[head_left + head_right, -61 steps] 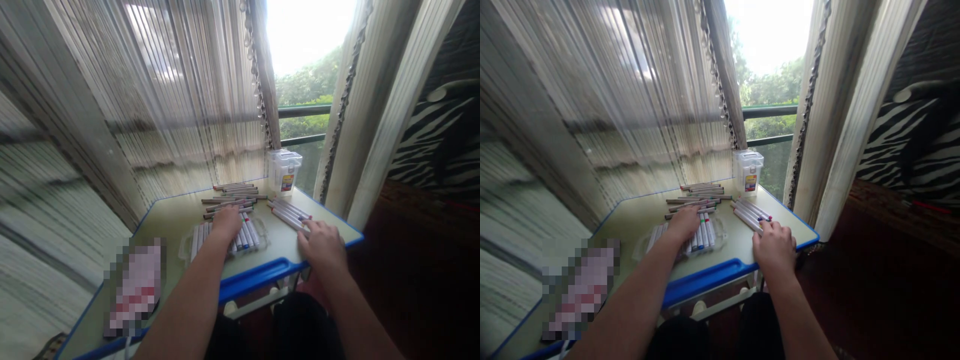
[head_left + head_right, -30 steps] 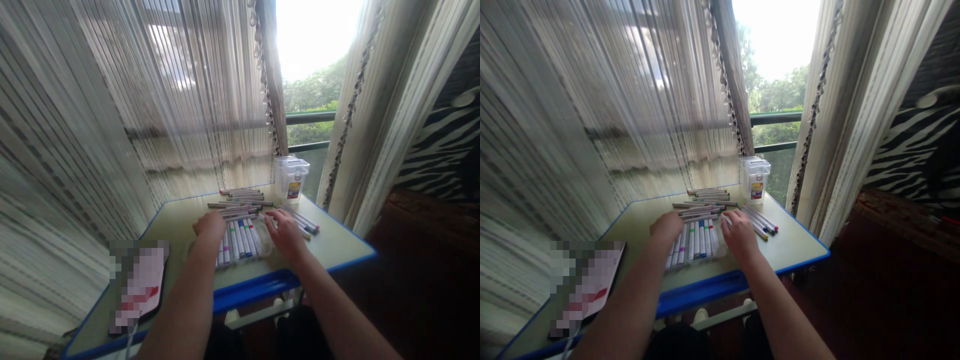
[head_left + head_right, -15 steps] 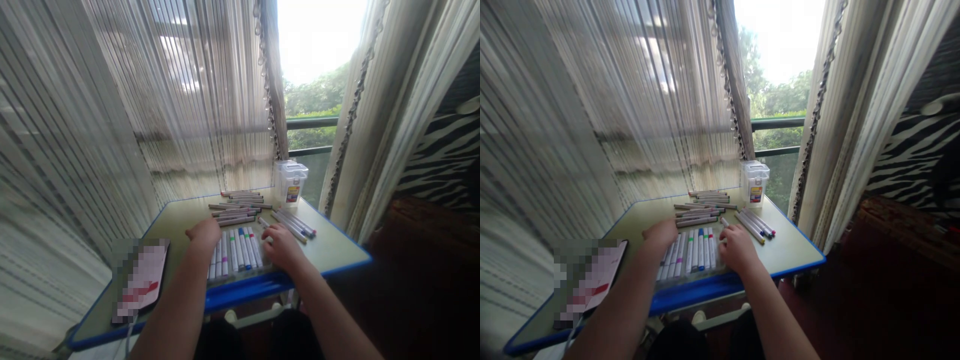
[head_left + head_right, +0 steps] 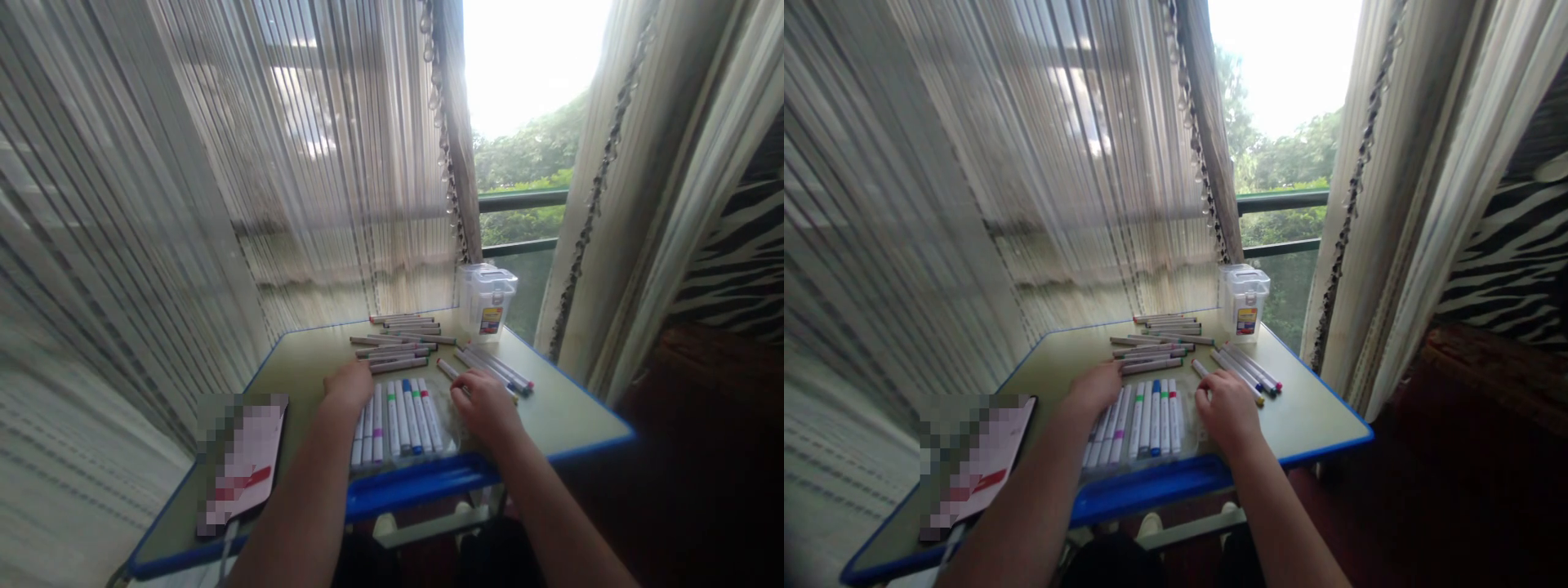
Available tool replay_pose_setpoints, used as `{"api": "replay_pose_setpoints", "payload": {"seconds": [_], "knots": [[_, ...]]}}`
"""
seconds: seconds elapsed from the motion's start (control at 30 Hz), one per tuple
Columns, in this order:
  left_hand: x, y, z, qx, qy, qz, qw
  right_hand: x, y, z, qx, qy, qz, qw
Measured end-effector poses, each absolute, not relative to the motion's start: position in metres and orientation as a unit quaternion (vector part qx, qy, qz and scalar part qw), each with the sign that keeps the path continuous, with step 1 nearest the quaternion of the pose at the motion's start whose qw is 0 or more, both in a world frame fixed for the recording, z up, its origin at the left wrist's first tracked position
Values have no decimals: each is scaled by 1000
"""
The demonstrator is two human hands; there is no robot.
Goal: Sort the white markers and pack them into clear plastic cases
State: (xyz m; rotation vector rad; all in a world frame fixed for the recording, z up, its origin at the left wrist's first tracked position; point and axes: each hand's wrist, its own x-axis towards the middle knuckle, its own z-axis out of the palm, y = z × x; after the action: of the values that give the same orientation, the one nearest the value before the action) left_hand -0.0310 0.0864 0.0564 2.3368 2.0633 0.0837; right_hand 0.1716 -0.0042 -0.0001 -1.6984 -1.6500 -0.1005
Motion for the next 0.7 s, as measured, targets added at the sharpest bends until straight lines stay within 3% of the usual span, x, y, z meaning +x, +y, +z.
{"api": "replay_pose_setpoints", "payload": {"seconds": [0.2,0.7], "knots": [[-27,89,51,711,701,46,-14,170,-5,1,-702,-627,-93,325],[-28,95,41,758,650,49,12,171,-2,-6,-706,-629,-79,315]]}}
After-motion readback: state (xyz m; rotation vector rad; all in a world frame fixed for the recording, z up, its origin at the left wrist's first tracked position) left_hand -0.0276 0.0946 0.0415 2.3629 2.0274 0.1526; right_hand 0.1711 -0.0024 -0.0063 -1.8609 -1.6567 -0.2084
